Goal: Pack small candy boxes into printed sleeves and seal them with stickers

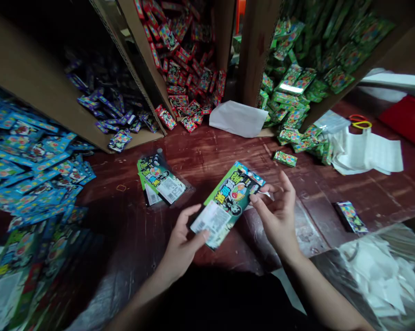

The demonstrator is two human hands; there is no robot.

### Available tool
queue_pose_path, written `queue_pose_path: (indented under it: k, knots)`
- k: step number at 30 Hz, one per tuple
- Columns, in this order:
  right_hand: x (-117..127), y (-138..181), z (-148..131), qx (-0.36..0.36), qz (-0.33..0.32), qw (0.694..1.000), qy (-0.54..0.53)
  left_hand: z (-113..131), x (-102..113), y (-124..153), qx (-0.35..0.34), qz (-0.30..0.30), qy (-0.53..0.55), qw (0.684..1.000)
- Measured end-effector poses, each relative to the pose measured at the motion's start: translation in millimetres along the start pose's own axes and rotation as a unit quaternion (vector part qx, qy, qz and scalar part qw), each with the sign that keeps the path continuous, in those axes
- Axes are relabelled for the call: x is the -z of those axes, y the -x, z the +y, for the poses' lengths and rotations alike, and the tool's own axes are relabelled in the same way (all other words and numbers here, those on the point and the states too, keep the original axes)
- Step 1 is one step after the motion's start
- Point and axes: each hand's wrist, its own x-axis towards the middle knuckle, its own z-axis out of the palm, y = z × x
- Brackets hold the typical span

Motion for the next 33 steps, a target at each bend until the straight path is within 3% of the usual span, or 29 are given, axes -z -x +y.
queue_pose_path:
  k: [3,9,15,17,21,26,29,33]
  knots:
    - [-3.5,-7.8,1.4,0.025,-0.066,0.997,0.013,-7.4,-10.8,4.9,0.0,-0.057,-0.063,0.996]
    - [4.8,-3.1,9.5,0.087,-0.236,0.963,0.093,7.9,-11.7,-16.4,-0.086,-0.042,-0.064,0.993]
    - [19.6,-4.7,12.8,0.029,-0.354,0.924,0.141,12.4,-1.2,-15.7,-0.055,-0.141,-0.099,0.983]
    - [19.2,-0.1,14.1,0.012,-0.352,0.928,0.126,13.1,0.4,-17.4,-0.032,-0.155,-0.095,0.983]
    - [12.0,17.5,20.8,0.002,-0.249,0.966,0.064,15.9,-0.4,-23.3,-0.052,-0.116,-0.112,0.986]
    - [4.8,31.8,28.8,-0.026,-0.242,0.969,0.05,12.1,-11.7,-25.5,-0.09,-0.065,-0.098,0.989]
    - [3.9,34.1,29.7,0.0,-0.195,0.978,0.066,9.9,-17.8,-28.1,-0.082,-0.037,-0.067,0.994]
    - [7.4,29.4,25.1,-0.028,-0.189,0.981,0.036,17.2,-20.1,-32.2,-0.059,-0.077,-0.105,0.99]
